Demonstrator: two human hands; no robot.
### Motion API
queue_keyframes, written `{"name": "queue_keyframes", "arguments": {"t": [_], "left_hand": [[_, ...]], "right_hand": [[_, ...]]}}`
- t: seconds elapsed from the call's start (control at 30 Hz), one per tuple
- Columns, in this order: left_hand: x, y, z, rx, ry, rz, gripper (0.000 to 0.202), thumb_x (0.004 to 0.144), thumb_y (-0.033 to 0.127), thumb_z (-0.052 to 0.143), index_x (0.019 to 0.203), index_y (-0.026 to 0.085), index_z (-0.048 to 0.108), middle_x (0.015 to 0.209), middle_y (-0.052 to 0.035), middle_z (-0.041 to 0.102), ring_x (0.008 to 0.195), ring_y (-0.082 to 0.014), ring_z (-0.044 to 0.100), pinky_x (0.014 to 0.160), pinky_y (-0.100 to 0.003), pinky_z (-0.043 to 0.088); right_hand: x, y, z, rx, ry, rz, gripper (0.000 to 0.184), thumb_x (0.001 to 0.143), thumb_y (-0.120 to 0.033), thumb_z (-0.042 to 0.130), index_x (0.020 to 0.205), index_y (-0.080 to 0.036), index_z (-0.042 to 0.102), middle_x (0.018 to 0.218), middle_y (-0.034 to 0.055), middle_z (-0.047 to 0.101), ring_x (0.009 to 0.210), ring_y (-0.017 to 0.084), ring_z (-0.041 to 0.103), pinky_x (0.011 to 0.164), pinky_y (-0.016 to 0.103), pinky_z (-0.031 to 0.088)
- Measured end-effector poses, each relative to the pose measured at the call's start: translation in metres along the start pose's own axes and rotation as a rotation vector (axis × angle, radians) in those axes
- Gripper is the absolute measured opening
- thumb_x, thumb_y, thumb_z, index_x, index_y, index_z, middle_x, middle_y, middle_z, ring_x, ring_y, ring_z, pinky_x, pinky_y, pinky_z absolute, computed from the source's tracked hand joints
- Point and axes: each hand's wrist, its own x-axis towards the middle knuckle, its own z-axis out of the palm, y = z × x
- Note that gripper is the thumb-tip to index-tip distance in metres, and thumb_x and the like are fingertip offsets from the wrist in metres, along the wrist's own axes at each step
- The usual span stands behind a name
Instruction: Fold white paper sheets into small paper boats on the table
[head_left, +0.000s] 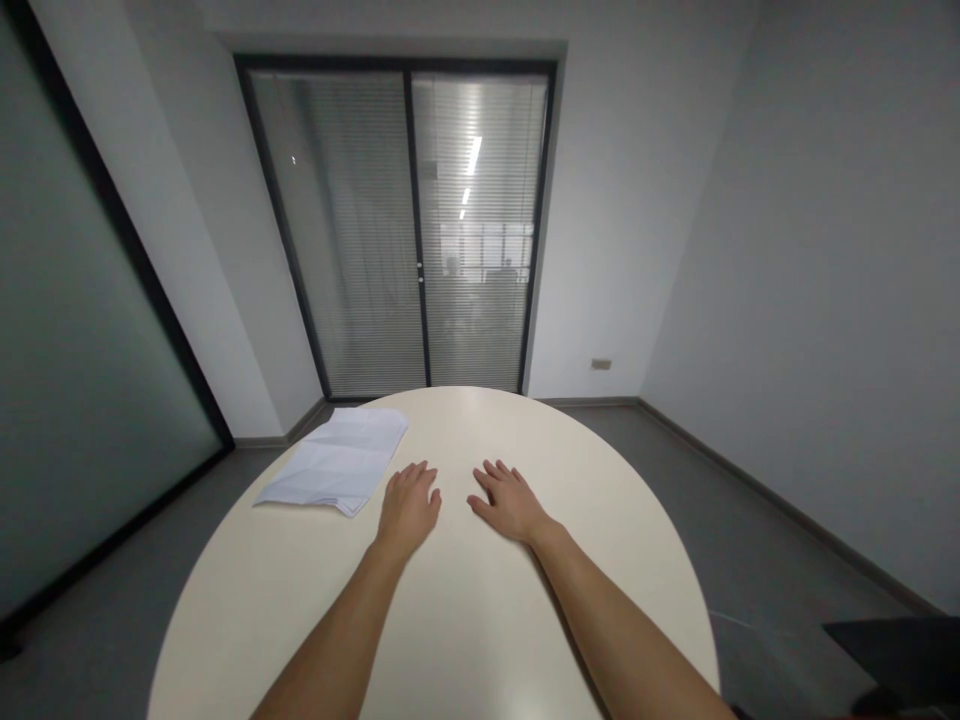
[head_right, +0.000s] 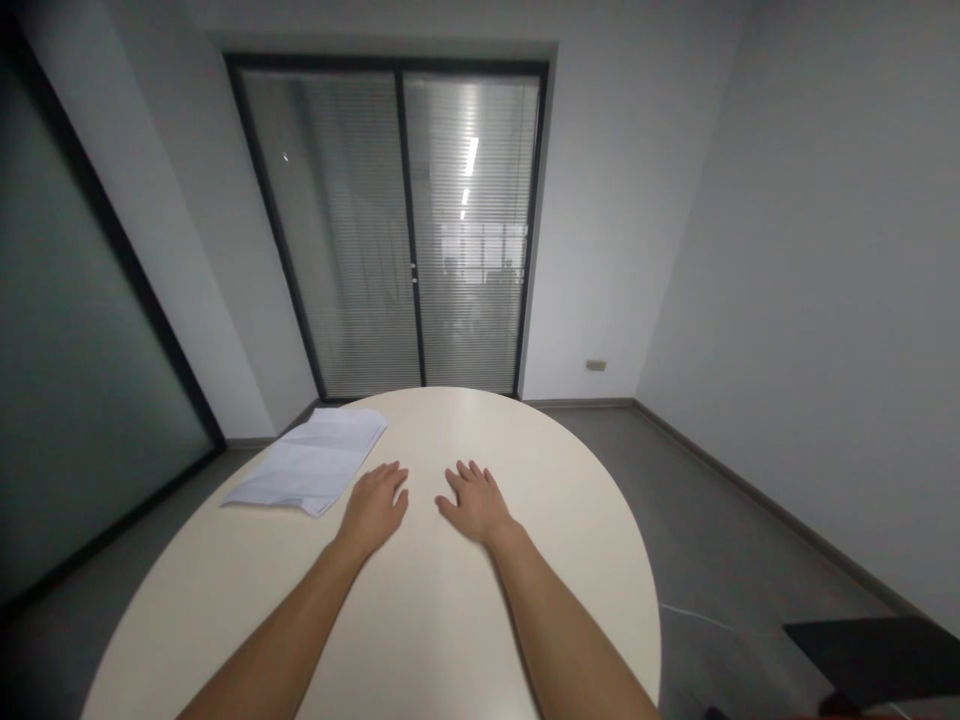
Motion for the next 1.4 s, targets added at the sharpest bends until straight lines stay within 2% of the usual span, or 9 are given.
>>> {"name": "queue_keyframes", "arguments": {"t": [0.17, 0.23, 0.33, 0.5, 0.73, 0.87, 1.03, 1.23, 1.4], "left_hand": [[-0.001, -0.026, -0.013, 0.227, 0.161, -0.283, 0.045, 0.092, 0.023, 0.051, 0.135, 0.016, 0.062, 0.153, -0.0154, 0.048, 0.143, -0.0377, 0.039, 0.116, -0.052, 0.029], [-0.003, -0.036, -0.013, 0.286, 0.145, -0.407, 0.049, 0.092, 0.026, 0.053, 0.139, 0.014, 0.059, 0.154, -0.0187, 0.045, 0.142, -0.0428, 0.038, 0.113, -0.055, 0.03], [-0.005, -0.045, -0.011, 0.298, 0.049, -0.494, 0.047, 0.095, 0.029, 0.047, 0.138, 0.015, 0.059, 0.15, -0.0197, 0.05, 0.13, -0.0407, 0.051, 0.105, -0.052, 0.039], [-0.004, -0.047, -0.017, 0.233, -0.059, -0.472, 0.04, 0.098, 0.026, 0.038, 0.129, 0.012, 0.061, 0.127, -0.0179, 0.066, 0.114, -0.0325, 0.063, 0.088, -0.04, 0.049], [0.0, -0.045, -0.023, 0.201, -0.111, -0.5, 0.037, 0.101, 0.02, 0.031, 0.109, 0.012, 0.067, 0.107, -0.0185, 0.073, 0.101, -0.028, 0.071, 0.078, -0.034, 0.051], [0.001, -0.044, -0.023, 0.197, -0.116, -0.513, 0.037, 0.101, 0.016, 0.031, 0.11, 0.01, 0.066, 0.105, -0.0195, 0.073, 0.098, -0.028, 0.072, 0.076, -0.034, 0.052], [0.0, -0.042, -0.023, 0.219, -0.085, -0.442, 0.03, 0.101, 0.031, 0.043, 0.111, 0.013, 0.065, 0.11, -0.0167, 0.072, 0.103, -0.029, 0.07, 0.076, -0.033, 0.052], [0.002, -0.033, -0.021, 0.267, -0.089, -0.453, 0.035, 0.097, 0.009, 0.032, 0.112, 0.009, 0.064, 0.108, -0.0191, 0.071, 0.104, -0.0261, 0.069, 0.079, -0.03, 0.051], [0.003, -0.033, -0.024, 0.21, -0.087, -0.515, 0.03, 0.094, 0.013, 0.038, 0.11, 0.01, 0.063, 0.108, -0.0188, 0.073, 0.103, -0.0279, 0.071, 0.077, -0.033, 0.051]], "right_hand": [[-0.001, 0.006, 0.002, -0.006, -0.003, -0.014, 0.065, 0.097, -0.054, 0.046, 0.152, -0.019, 0.045, 0.164, 0.0144, 0.031, 0.153, 0.036, 0.022, 0.121, 0.054, 0.016], [-0.001, 0.008, 0.003, -0.006, 0.0, -0.015, 0.065, 0.097, -0.054, 0.046, 0.152, -0.018, 0.045, 0.164, 0.0146, 0.031, 0.153, 0.036, 0.022, 0.122, 0.054, 0.016], [-0.002, 0.01, 0.003, 0.002, -0.003, -0.01, 0.065, 0.097, -0.054, 0.046, 0.152, -0.018, 0.045, 0.164, 0.0145, 0.03, 0.153, 0.035, 0.021, 0.122, 0.054, 0.016], [-0.003, 0.01, 0.0, 0.015, -0.005, -0.013, 0.065, 0.098, -0.054, 0.046, 0.152, -0.018, 0.045, 0.163, 0.0146, 0.031, 0.153, 0.035, 0.021, 0.122, 0.054, 0.016], [-0.002, 0.013, 0.003, 0.018, -0.01, -0.016, 0.064, 0.098, -0.055, 0.045, 0.152, -0.02, 0.045, 0.164, 0.0136, 0.03, 0.153, 0.034, 0.021, 0.122, 0.054, 0.016], [-0.002, 0.014, 0.003, 0.014, -0.008, -0.016, 0.063, 0.098, -0.054, 0.045, 0.151, -0.02, 0.045, 0.164, 0.0137, 0.031, 0.153, 0.033, 0.021, 0.122, 0.053, 0.016], [-0.003, 0.012, 0.002, 0.013, 0.002, -0.026, 0.061, 0.098, -0.052, 0.045, 0.15, -0.019, 0.047, 0.163, 0.0145, 0.033, 0.153, 0.034, 0.023, 0.121, 0.054, 0.019], [-0.003, 0.01, 0.001, 0.008, 0.001, -0.023, 0.061, 0.098, -0.052, 0.046, 0.149, -0.02, 0.048, 0.163, 0.0138, 0.034, 0.152, 0.035, 0.024, 0.121, 0.055, 0.02], [-0.004, 0.01, 0.0, 0.016, -0.002, -0.022, 0.061, 0.098, -0.053, 0.045, 0.15, -0.02, 0.047, 0.163, 0.014, 0.032, 0.153, 0.034, 0.023, 0.121, 0.054, 0.018]]}}
